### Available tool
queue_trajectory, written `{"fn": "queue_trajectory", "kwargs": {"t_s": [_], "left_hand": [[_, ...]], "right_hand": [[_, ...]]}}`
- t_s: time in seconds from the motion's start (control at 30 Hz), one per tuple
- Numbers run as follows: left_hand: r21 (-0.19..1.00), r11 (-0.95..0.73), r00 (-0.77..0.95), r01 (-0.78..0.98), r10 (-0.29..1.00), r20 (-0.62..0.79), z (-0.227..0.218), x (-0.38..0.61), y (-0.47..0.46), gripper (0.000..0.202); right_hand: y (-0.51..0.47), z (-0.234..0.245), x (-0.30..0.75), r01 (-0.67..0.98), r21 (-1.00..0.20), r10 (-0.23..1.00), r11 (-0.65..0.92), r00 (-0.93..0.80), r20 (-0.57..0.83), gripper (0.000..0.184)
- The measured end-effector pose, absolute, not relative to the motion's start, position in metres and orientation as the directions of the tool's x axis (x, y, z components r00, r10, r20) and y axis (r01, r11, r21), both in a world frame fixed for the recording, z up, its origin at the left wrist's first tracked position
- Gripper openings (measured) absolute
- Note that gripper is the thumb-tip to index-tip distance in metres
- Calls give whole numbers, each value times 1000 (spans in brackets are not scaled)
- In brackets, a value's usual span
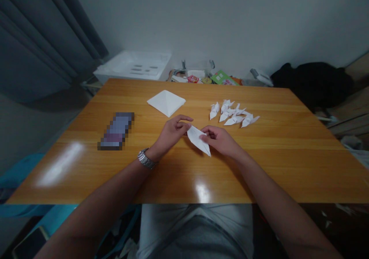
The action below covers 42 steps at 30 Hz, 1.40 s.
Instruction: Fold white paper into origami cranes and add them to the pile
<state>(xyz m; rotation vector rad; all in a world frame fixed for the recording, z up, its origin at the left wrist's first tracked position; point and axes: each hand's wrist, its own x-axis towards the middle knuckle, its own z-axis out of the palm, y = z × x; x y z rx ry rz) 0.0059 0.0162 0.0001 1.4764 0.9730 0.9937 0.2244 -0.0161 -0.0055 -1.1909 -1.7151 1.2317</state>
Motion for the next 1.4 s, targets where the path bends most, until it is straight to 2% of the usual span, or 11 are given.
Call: {"fn": "queue_trajectory", "kwargs": {"t_s": [0.13, 0.33, 0.4, 0.6, 0.83, 1.0, 1.1, 1.23, 1.4], "left_hand": [[988, -137, 314, 76, 943, 107, 1, 5, 16, 28], [947, -271, 333, 170, 921, 204, 3, 6, 15, 26], [941, -284, 360, 182, 910, 205, 3, 7, 15, 30], [917, -314, 397, 246, 896, 200, -3, 6, 18, 24], [921, -304, 414, 245, 891, 184, -2, 1, 19, 34], [957, -209, 415, 203, 903, 109, -3, 1, 19, 42], [939, -234, 409, 251, 905, 116, -3, 2, 19, 43], [881, -353, 431, 314, 880, 198, -1, 4, 15, 35], [875, -365, 454, 319, 869, 197, -2, 6, 11, 25]], "right_hand": [[-16, -6, 225, 305, -941, 943, 144, -329, 38, 22], [-16, -5, 225, 340, -931, 951, 135, -307, 26, 20], [-16, -5, 226, 340, -930, 951, 140, -307, 31, 20], [-16, -6, 227, 366, -914, 945, 174, -322, 51, 20], [-16, -4, 227, 370, -910, 944, 187, -323, 62, 19], [-14, -6, 228, 364, -915, 944, 174, -328, 49, 21], [-14, -7, 229, 397, -896, 940, 197, -336, 58, 20], [-15, -7, 230, 476, -856, 949, 205, -310, 55, 18], [-16, -5, 229, 510, -826, 937, 240, -344, 59, 19]]}}
